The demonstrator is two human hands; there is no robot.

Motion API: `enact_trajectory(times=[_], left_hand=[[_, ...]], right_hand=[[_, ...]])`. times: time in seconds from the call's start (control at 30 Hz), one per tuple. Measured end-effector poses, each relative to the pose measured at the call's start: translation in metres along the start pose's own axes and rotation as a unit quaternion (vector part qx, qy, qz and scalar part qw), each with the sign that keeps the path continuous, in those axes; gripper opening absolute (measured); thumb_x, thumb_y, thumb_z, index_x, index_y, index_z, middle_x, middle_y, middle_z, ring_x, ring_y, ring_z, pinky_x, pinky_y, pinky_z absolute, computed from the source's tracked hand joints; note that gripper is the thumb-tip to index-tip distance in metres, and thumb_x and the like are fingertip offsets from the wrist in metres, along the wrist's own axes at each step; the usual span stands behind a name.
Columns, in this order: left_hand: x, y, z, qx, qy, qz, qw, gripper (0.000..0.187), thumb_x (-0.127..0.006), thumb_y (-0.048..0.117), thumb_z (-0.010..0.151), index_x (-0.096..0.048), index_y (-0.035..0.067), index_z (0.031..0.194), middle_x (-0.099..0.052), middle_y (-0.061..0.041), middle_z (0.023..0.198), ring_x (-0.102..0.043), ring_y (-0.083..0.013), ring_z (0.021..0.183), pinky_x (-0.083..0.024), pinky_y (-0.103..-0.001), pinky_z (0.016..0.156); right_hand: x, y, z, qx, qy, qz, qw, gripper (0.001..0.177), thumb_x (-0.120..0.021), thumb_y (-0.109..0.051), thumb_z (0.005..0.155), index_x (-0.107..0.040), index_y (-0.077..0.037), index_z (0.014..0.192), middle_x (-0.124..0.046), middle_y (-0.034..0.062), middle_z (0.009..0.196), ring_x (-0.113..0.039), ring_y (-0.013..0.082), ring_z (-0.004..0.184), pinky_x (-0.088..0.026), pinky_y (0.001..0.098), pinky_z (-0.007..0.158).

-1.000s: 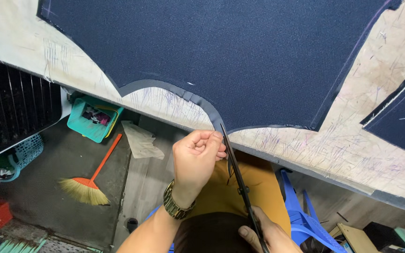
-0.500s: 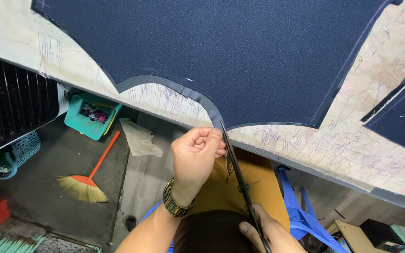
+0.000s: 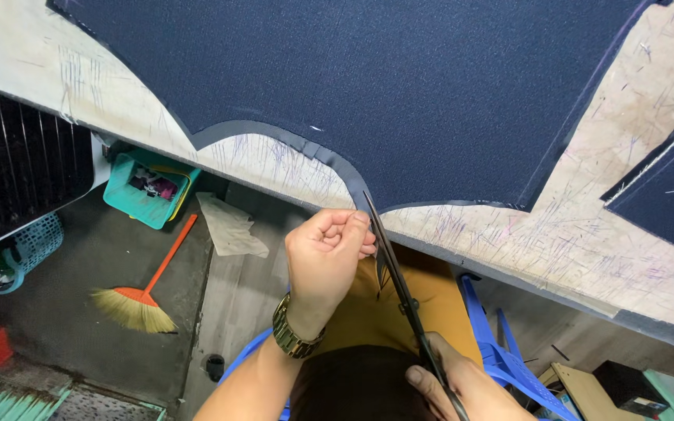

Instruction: The person uses large tailoring shears to cut along the marked edges of blue fabric panels on a workbench.

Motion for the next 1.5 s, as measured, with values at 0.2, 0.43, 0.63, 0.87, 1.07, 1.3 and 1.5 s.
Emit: enact_trajectory(times=[0.2, 0.43, 0.63, 0.87, 1.07, 1.3, 1.5], left_hand=[[-0.001, -0.005, 0.001, 0.019, 0.0, -0.023, 1.0, 0.016, -0.071, 0.011, 0.09, -0.073, -0.005, 0.087, -0.073, -0.016, 0.065, -0.07, -0.0166, 0.055, -0.066, -0.028, 0.058], [0.0, 0.006, -0.003, 0.019, 0.0, 0.008, 1.0, 0.016, -0.071, 0.012, 0.089, -0.076, -0.003, 0.087, -0.074, -0.014, 0.065, -0.071, -0.0162, 0.056, -0.066, -0.027, 0.06], [-0.001, 0.001, -0.001, 0.0, -0.003, 0.0, 1.0, 0.017, -0.071, 0.013, 0.09, -0.074, -0.002, 0.086, -0.074, -0.014, 0.065, -0.071, -0.0155, 0.055, -0.066, -0.027, 0.058], [-0.001, 0.001, -0.001, -0.003, -0.007, -0.004, 1.0, 0.018, -0.07, 0.014, 0.09, -0.074, -0.003, 0.085, -0.073, -0.014, 0.065, -0.071, -0.0158, 0.056, -0.067, -0.028, 0.059], [0.0, 0.003, -0.002, -0.002, -0.004, -0.001, 1.0, 0.018, -0.071, 0.014, 0.09, -0.074, -0.003, 0.085, -0.073, -0.014, 0.065, -0.072, -0.0162, 0.058, -0.069, -0.029, 0.06], [0.0, -0.004, -0.001, -0.006, 0.0, 0.0, 1.0, 0.019, -0.071, 0.015, 0.09, -0.074, -0.003, 0.085, -0.073, -0.014, 0.065, -0.072, -0.0164, 0.056, -0.068, -0.029, 0.059], [0.0, 0.0, -0.002, -0.002, 0.002, 0.0, 1.0, 0.018, -0.071, 0.015, 0.089, -0.074, -0.003, 0.085, -0.074, -0.014, 0.065, -0.072, -0.0166, 0.056, -0.068, -0.029, 0.06]], right_hand=[[-0.003, 0.007, 0.005, 0.084, -0.043, 0.018, 0.995, 0.035, -0.057, -0.047, 0.097, -0.059, -0.013, 0.093, -0.063, 0.0025, 0.059, -0.059, 0.0134, 0.052, -0.043, 0.0289, 0.049], [0.0, -0.007, -0.006, -0.027, 0.006, -0.026, 0.999, 0.029, -0.058, -0.046, 0.098, -0.065, -0.019, 0.101, -0.059, -0.0022, 0.069, -0.056, 0.0111, 0.064, -0.044, 0.0275, 0.064], [0.004, -0.003, -0.003, -0.016, 0.002, -0.08, 0.997, 0.023, -0.058, -0.041, 0.102, -0.058, -0.02, 0.095, -0.054, -0.0037, 0.071, -0.052, 0.0108, 0.067, -0.044, 0.028, 0.065], [0.014, -0.022, -0.013, -0.045, -0.048, -0.106, 0.992, 0.025, -0.054, -0.045, 0.102, -0.063, -0.022, 0.099, -0.059, -0.0054, 0.079, -0.059, 0.009, 0.072, -0.047, 0.0259, 0.07], [0.019, -0.029, -0.02, -0.073, -0.05, -0.098, 0.991, 0.02, -0.056, -0.037, 0.105, -0.06, -0.019, 0.096, -0.063, -0.0007, 0.069, -0.061, 0.011, 0.06, -0.05, 0.0263, 0.061], [0.032, -0.002, -0.01, 0.021, 0.004, -0.212, 0.977, 0.029, -0.06, -0.044, 0.104, -0.054, -0.023, 0.085, -0.058, -0.0067, 0.067, -0.055, 0.0096, 0.063, -0.047, 0.028, 0.065], [0.036, -0.014, -0.019, -0.06, -0.052, -0.1, 0.992, 0.031, -0.056, -0.049, 0.101, -0.063, -0.02, 0.095, -0.06, -0.0014, 0.065, -0.058, 0.0097, 0.058, -0.047, 0.0261, 0.061]])
Point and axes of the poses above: each hand's wrist, its own z-axis towards the middle knuckle, its own x-axis out of the back of the hand, y = z × x, the point moved 8 cm from there along z, towards the middle knuckle
